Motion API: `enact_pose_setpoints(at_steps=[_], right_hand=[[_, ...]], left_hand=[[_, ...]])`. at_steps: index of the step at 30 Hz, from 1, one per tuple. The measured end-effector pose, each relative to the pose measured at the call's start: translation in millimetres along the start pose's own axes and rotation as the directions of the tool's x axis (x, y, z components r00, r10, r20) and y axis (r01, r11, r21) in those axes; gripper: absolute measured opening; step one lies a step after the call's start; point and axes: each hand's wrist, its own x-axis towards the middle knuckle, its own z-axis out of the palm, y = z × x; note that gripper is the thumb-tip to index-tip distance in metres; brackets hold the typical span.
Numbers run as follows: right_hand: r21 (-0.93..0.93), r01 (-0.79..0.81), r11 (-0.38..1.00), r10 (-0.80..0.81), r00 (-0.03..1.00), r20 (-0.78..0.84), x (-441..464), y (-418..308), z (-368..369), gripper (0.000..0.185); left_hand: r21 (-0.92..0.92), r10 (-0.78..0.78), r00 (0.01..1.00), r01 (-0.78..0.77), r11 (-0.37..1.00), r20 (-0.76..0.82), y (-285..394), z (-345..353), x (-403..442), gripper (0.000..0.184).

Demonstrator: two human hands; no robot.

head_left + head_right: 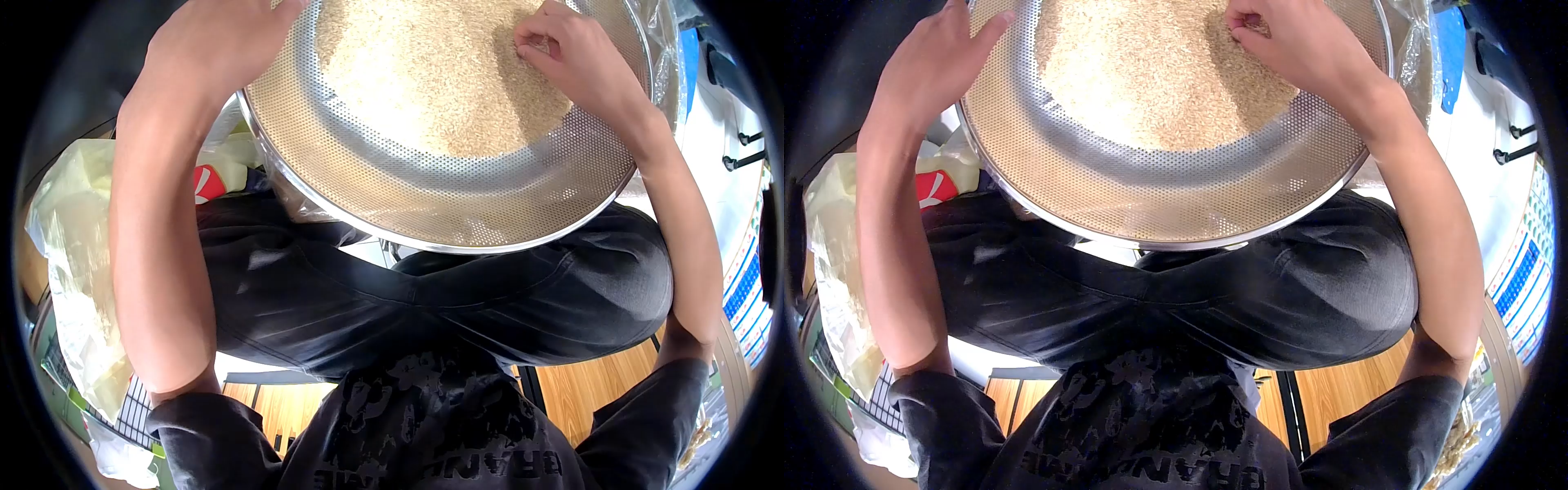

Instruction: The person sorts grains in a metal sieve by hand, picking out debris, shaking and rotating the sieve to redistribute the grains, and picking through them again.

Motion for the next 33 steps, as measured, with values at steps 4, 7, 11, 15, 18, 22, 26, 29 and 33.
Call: enact_pose_setpoints(at_steps=[4, 7, 11, 15, 18, 22, 26, 29, 33], right_hand=[[-0.039, 0.072, 0.997, -0.073, 0.997, -0.028, 0.6, 5.6, 2.0, 0.012], [0.072, -0.04, 0.997, 0.039, 0.999, 0.004, 1.7, -5.3, -9.1, 0.012], [0.388, -0.329, 0.861, 0.346, 0.938, 0.027, -10.6, 12.4, -35.2, 0.02], [0.694, -0.212, 0.688, 0.541, 0.787, -0.296, -42.3, 44.2, -63.1, 0.019], [0.591, -0.385, 0.709, 0.64, 0.702, -0.312, -67.2, 59.5, -71.5, 0.026], [0.065, -0.615, 0.786, 0.607, 0.747, -0.272, -87.3, 106.7, -60.0, 0.026], [-0.124, -0.524, 0.843, 0.464, 0.824, -0.327, -89.6, 78.9, -67.3, 0.024], [-0.221, -0.584, 0.781, 0.472, 0.783, -0.405, -66.8, 39.1, -82.0, 0.022], [0.05, -0.41, 0.911, 0.408, 0.873, -0.268, -41.2, 3.7, -79.8, 0.02]], left_hand=[[-0.014, 0.017, 1.0, -0.017, 1.0, -0.015, -2.8, 2.3, 1.9, 0.056], [-0.086, -0.036, 0.984, 0.051, 0.995, 0.172, -10.2, -1.1, 16.7, 0.055], [-0.073, 0.039, 0.996, -0.033, 0.997, 0.083, -12.8, 6.6, 10.0, 0.056], [-0.091, 0.1, 0.995, -0.101, 0.991, -0.025, -40.9, 48.9, 29.8, 0.075], [-0.1, 0.118, 0.993, -0.115, 0.988, 0.02, -37.1, 41.3, 32.1, 0.072], [-0.131, 0.065, 0.994, -0.054, 0.99, 0.083, -31.2, 34.2, 29.4, 0.068], [-0.132, 0.036, 0.994, -0.022, 0.991, 0.105, -27.1, 27.6, 27.6, 0.068], [-0.166, 0.036, 0.99, -0.013, 0.986, 0.139, -25.6, 22.9, 26.4, 0.066], [-0.17, 0.028, 0.989, -0.003, 0.985, 0.142, -25.7, 23.3, 27.8, 0.065]])
